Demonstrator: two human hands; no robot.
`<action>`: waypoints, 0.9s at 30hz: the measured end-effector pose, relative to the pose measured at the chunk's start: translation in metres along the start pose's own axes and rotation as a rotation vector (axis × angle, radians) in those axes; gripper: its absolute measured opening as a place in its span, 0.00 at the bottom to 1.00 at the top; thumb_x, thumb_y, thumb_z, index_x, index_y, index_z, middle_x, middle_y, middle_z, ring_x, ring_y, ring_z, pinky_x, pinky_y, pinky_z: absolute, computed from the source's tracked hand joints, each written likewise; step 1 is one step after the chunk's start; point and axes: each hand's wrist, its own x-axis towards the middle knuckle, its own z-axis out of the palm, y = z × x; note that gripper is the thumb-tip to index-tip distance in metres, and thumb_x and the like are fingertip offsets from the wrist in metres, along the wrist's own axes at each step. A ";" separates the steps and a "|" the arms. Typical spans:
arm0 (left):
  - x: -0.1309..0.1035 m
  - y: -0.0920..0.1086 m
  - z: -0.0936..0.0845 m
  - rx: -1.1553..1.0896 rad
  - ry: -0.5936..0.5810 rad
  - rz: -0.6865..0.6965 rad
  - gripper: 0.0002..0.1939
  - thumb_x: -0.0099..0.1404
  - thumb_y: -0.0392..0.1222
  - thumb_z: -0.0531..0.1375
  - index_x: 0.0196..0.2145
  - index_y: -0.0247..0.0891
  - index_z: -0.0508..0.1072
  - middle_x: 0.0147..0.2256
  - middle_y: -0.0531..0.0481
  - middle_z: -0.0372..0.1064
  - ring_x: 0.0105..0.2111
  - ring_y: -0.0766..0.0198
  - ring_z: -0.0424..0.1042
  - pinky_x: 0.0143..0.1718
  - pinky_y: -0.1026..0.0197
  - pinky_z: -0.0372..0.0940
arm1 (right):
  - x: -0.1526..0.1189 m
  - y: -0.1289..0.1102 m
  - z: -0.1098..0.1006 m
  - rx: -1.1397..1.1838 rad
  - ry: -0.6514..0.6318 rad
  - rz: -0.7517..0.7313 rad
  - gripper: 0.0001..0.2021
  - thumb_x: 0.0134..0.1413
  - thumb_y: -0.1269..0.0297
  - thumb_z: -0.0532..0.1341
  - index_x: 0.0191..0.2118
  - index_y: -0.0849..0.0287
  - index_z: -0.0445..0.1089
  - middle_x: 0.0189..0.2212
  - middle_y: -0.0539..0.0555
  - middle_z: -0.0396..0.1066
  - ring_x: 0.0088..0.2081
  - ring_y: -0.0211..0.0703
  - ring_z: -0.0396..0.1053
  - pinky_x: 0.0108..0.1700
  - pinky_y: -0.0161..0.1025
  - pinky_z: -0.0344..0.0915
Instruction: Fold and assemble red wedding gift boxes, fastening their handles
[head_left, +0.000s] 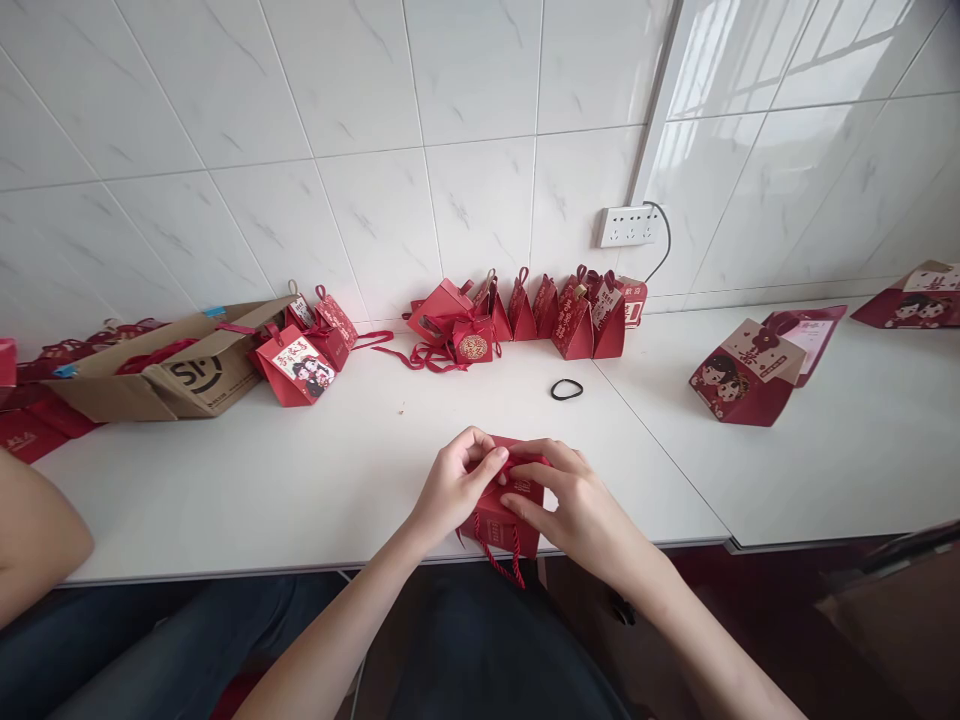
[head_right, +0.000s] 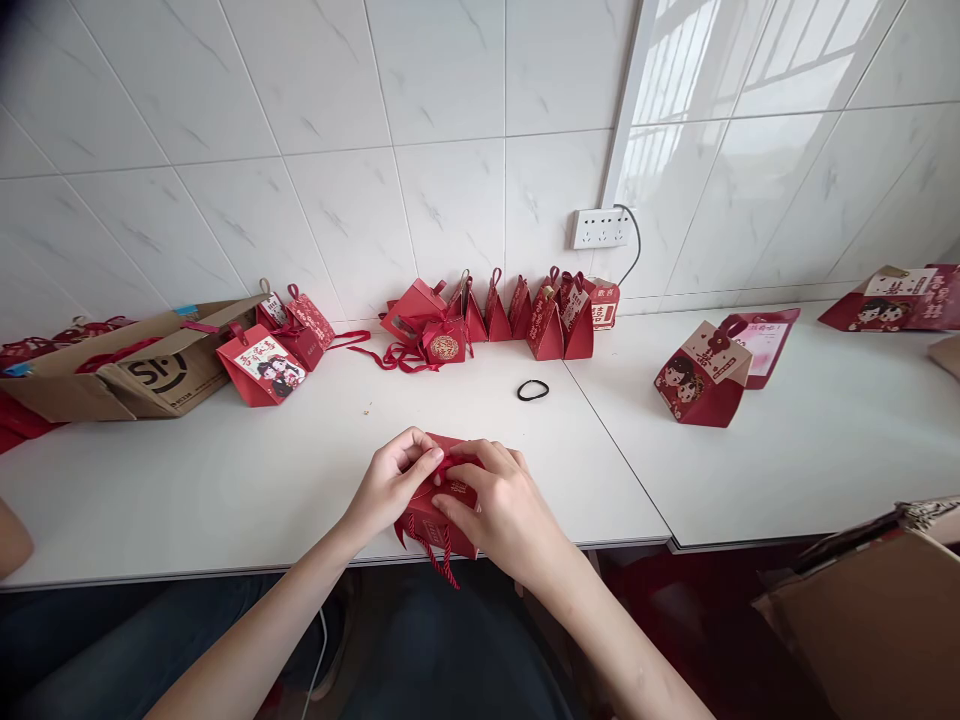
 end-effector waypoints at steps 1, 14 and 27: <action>0.000 0.000 0.000 -0.004 0.001 0.000 0.14 0.63 0.51 0.59 0.29 0.39 0.62 0.23 0.56 0.66 0.25 0.68 0.67 0.29 0.66 0.63 | 0.002 0.000 0.001 -0.006 0.006 0.011 0.04 0.57 0.69 0.62 0.38 0.56 0.73 0.46 0.58 0.71 0.46 0.52 0.72 0.48 0.53 0.70; -0.017 0.015 0.002 0.650 0.228 0.278 0.11 0.67 0.45 0.54 0.27 0.40 0.62 0.22 0.57 0.60 0.21 0.68 0.59 0.26 0.65 0.57 | 0.006 -0.002 -0.003 -0.071 -0.035 0.024 0.07 0.61 0.74 0.55 0.32 0.59 0.66 0.39 0.57 0.68 0.31 0.42 0.71 0.33 0.42 0.74; -0.028 -0.002 0.002 0.528 0.361 0.212 0.08 0.66 0.42 0.54 0.28 0.40 0.63 0.37 0.49 0.71 0.39 0.61 0.71 0.40 0.60 0.65 | 0.002 -0.015 -0.031 -0.566 -0.141 -0.134 0.11 0.49 0.83 0.53 0.31 0.60 0.66 0.40 0.63 0.68 0.36 0.50 0.71 0.24 0.37 0.68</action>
